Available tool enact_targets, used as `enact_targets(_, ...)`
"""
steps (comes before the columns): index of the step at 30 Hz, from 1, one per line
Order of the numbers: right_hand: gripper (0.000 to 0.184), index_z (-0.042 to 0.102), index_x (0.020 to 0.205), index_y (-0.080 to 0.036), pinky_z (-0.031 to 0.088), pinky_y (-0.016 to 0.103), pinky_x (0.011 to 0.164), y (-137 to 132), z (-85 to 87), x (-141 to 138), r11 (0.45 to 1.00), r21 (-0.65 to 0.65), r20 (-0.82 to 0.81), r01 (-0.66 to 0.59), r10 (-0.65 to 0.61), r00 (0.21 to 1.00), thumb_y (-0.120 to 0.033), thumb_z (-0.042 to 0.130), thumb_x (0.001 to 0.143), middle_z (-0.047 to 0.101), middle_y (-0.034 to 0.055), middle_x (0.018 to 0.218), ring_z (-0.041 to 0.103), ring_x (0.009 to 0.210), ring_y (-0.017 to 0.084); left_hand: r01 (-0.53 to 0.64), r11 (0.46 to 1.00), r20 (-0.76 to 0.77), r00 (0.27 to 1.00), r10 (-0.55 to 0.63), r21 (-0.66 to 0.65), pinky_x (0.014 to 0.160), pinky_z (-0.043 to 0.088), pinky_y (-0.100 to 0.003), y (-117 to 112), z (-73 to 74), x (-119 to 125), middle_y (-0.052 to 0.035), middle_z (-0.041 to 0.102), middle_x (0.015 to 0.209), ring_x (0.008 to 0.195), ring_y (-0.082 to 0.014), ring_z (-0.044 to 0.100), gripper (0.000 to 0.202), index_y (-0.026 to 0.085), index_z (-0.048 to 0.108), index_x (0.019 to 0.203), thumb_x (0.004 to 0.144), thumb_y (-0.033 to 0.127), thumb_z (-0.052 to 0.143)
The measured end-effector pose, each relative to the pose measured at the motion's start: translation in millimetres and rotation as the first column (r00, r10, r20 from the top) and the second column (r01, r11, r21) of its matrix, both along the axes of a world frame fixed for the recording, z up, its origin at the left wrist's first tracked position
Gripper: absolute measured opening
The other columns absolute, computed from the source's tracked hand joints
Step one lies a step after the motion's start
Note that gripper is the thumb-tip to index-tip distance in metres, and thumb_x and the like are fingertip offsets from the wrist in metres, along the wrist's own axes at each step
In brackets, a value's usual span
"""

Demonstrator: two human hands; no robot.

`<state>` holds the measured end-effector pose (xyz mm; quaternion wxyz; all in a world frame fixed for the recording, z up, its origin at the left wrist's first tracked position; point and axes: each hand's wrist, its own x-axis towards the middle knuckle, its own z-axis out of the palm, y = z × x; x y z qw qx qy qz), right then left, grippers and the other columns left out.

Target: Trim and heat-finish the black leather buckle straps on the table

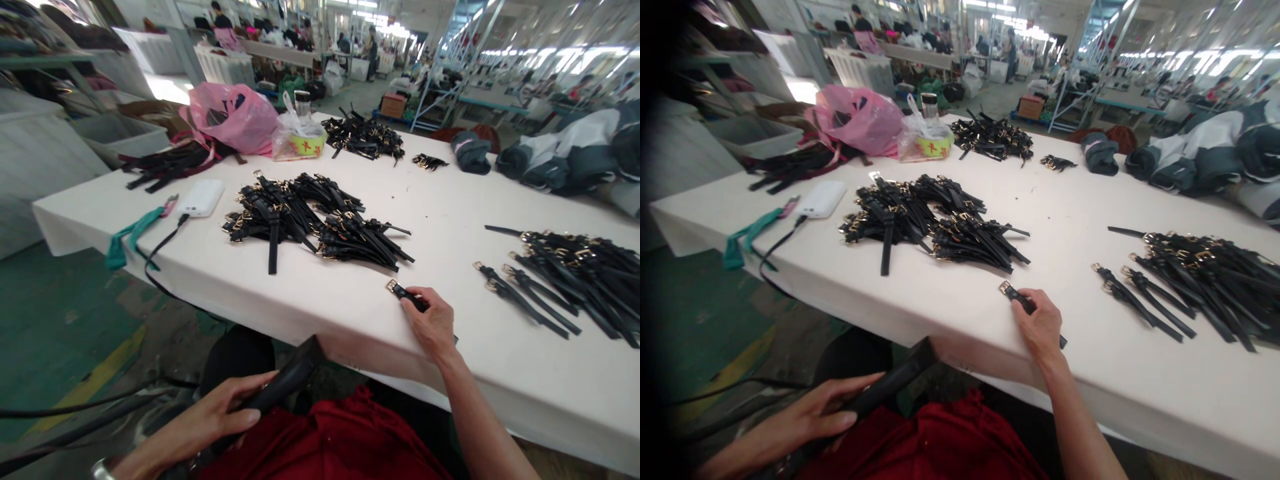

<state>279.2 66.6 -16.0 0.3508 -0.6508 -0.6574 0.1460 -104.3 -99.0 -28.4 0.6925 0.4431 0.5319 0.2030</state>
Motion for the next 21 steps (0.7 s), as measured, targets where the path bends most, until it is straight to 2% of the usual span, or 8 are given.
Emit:
enact_targets(1, 0.027, 0.069, 0.092, -0.022, 0.046, 0.033, 0.076, 0.1, -0.1, 0.2, 1.0, 0.001, 0.002, -0.002, 0.002, 1.0, -0.038, 0.058, 0.073, 0.069, 0.0035, 0.088, 0.062, 0.076, 0.02, 0.029, 0.999, 0.033, 0.999, -0.029, -0.012, 0.058, 0.05, -0.025, 1.3, 3.2, 9.7, -0.0058, 0.062, 0.108, 0.07, -0.0168, 0.059, 0.064, 0.03, 0.049, 0.134, 0.076, 0.049, 0.066)
enact_targets(6, 0.027, 0.069, 0.091, -0.022, 0.046, 0.033, 0.076, 0.2, -0.9, 1.1, 1.0, 0.0, 0.011, 0.005, -0.005, 1.0, -0.039, 0.058, 0.073, 0.069, 0.0036, 0.088, 0.062, 0.074, 0.02, 0.087, 0.995, 0.169, 0.983, -0.077, -0.052, 0.053, 0.044, -0.021, 17.6, 14.0, 56.2, -0.0008, 0.06, 0.085, 0.06, -0.0122, 0.053, 0.068, 0.028, 0.056, 0.129, 0.067, 0.051, 0.072)
enact_targets(10, 0.027, 0.069, 0.091, -0.022, 0.046, 0.033, 0.076, -0.7, -1.4, 1.3, 1.0, 0.003, 0.01, -0.002, 0.002, 1.0, -0.038, 0.058, 0.073, 0.069, 0.0036, 0.088, 0.062, 0.074, 0.02, 0.147, 0.988, 0.221, 0.966, -0.132, -0.053, 0.051, 0.04, -0.019, 27.4, 17.9, 73.8, 0.0007, 0.059, 0.078, 0.056, -0.0101, 0.049, 0.066, 0.027, 0.057, 0.127, 0.067, 0.051, 0.072)
enact_targets(12, 0.027, 0.069, 0.091, -0.022, 0.046, 0.033, 0.076, -0.8, -1.4, 1.2, 1.0, 0.006, 0.015, 0.004, -0.004, 1.0, -0.039, 0.058, 0.073, 0.069, 0.0035, 0.087, 0.062, 0.074, 0.02, 0.17, 0.984, 0.232, 0.961, -0.151, -0.061, 0.051, 0.04, -0.02, 27.3, 17.7, 71.6, 0.001, 0.058, 0.077, 0.056, -0.0101, 0.047, 0.066, 0.027, 0.057, 0.129, 0.068, 0.05, 0.071)
enact_targets(15, 0.028, 0.07, 0.091, -0.022, 0.046, 0.033, 0.075, -0.6, -0.9, 0.8, 1.0, 0.012, 0.017, 0.007, -0.007, 1.0, -0.04, 0.058, 0.073, 0.069, 0.0038, 0.087, 0.062, 0.074, 0.02, 0.164, 0.982, 0.213, 0.967, -0.141, -0.094, 0.053, 0.042, -0.021, 20.8, 11.8, 54.7, 0.0017, 0.056, 0.078, 0.057, -0.0105, 0.047, 0.066, 0.029, 0.056, 0.129, 0.068, 0.047, 0.072)
enact_targets(18, 0.028, 0.069, 0.091, -0.022, 0.046, 0.033, 0.075, -0.6, 0.4, 0.4, 1.0, 0.007, 0.013, -0.001, 0.001, 1.0, -0.04, 0.058, 0.073, 0.069, 0.0033, 0.087, 0.062, 0.074, 0.02, 0.105, 0.988, 0.152, 0.985, -0.087, -0.111, 0.053, 0.043, -0.022, 10.6, -0.2, 28.2, 0.0006, 0.058, 0.083, 0.058, -0.0108, 0.049, 0.068, 0.029, 0.054, 0.131, 0.068, 0.048, 0.071)
enact_targets(21, 0.029, 0.069, 0.092, -0.022, 0.046, 0.033, 0.074, -0.6, 1.2, 0.3, 1.0, 0.002, 0.02, 0.007, -0.007, 1.0, -0.04, 0.058, 0.073, 0.069, 0.0035, 0.086, 0.062, 0.073, 0.02, -0.015, 0.996, 0.054, 0.998, 0.019, -0.085, 0.055, 0.045, -0.024, 1.6, -11.4, 2.7, -0.0014, 0.059, 0.088, 0.06, -0.0124, 0.052, 0.068, 0.025, 0.049, 0.134, 0.073, 0.049, 0.067)
